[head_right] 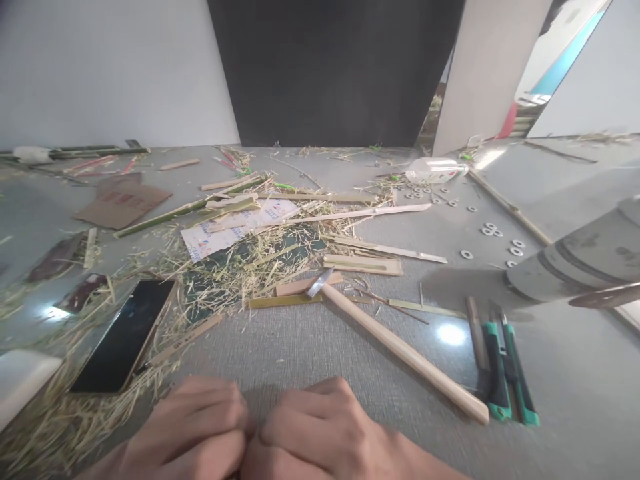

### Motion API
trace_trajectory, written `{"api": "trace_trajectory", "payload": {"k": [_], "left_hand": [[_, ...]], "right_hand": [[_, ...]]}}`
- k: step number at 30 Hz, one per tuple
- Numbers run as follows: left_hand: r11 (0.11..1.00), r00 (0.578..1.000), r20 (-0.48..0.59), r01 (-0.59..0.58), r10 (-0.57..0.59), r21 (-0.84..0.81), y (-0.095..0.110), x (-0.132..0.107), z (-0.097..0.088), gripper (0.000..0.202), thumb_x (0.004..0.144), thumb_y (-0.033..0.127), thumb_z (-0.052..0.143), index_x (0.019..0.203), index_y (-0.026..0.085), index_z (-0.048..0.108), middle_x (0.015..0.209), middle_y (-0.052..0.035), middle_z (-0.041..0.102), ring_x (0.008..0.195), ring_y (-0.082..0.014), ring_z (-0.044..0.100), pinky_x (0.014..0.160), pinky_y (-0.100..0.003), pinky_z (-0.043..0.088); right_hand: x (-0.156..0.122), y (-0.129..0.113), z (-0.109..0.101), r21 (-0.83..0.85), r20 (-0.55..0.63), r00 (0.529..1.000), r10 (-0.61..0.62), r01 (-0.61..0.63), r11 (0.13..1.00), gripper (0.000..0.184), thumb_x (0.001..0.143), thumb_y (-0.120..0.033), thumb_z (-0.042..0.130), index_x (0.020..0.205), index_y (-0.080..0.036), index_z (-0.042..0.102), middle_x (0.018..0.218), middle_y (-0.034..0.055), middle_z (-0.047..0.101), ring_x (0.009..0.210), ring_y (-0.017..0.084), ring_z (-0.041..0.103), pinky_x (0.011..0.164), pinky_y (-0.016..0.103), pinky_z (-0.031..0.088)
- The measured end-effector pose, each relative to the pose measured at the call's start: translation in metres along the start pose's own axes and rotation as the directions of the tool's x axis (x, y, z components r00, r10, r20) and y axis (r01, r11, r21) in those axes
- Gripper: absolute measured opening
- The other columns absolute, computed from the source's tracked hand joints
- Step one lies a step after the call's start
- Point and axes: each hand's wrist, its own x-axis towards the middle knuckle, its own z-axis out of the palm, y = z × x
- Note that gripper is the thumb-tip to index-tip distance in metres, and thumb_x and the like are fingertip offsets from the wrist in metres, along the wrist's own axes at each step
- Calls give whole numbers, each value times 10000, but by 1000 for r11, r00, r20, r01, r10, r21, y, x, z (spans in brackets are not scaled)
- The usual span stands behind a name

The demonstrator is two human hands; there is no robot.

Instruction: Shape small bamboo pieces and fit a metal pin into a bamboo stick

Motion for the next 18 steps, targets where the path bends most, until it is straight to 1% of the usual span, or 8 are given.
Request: {"api": "trace_trajectory", "payload": {"k": [2,4,7,8,11,13,16,18], "left_hand": [[1000,1000,-4,6,-6,17,3,4,2,315,1044,185,344,762,201,484,545,36,410,478,-122,360,461,-312,286],[999,999,-2,34,-34,8,7,7,1,362,1084,254,335,754,201,475,570,36,410,497,-122,363,480,-313,287],[992,999,34,39,-36,-121,10,12,-6,405,1106,343,338,743,200,447,601,41,384,516,-111,357,485,-300,271],[982,994,105,53,-34,-184,9,13,-9,402,1108,344,337,753,197,454,622,36,404,535,-109,381,494,-292,291],[948,972,232,107,-36,-299,3,15,-17,397,1111,336,326,769,196,472,650,28,452,555,-107,431,504,-278,324],[956,969,248,82,-11,-280,0,15,-21,367,1107,301,342,791,195,494,652,27,482,556,-110,448,500,-282,320],[990,970,240,-10,43,-138,-2,14,-25,260,1071,212,436,832,188,534,664,33,549,568,-107,478,512,-286,324],[997,970,239,-33,50,-74,-2,12,-25,227,1038,160,477,821,187,539,665,40,579,562,-99,486,512,-285,327]], "right_hand": [[3,-4,1,-24,-31,999,25,-26,999,406,1131,-257,307,793,-153,508,668,-12,460,580,92,388,560,267,279],[6,-7,1,-9,-43,998,34,-34,999,329,1107,-239,395,828,-146,542,679,-10,486,575,92,399,538,268,277],[12,-8,0,58,-39,999,26,-24,998,286,1101,-236,433,879,-136,582,699,-5,531,584,89,459,518,246,318],[13,-8,-1,80,-23,999,31,-29,996,294,1107,-242,425,884,-137,585,703,-5,533,591,88,471,521,239,330],[16,-8,-3,113,3,999,38,-38,993,302,1098,-238,455,831,-149,562,701,-10,515,593,82,464,534,227,343],[16,-8,-4,101,21,999,36,-38,994,298,1087,-230,484,807,-151,552,699,-11,511,587,80,448,533,229,336],[16,-9,-4,57,14,999,39,-40,998,288,1075,-230,518,801,-148,555,693,-11,513,570,80,420,521,240,314],[16,-10,-3,45,5,999,33,-33,998,277,1074,-218,517,810,-145,559,690,-11,512,570,82,416,519,243,310]]}}
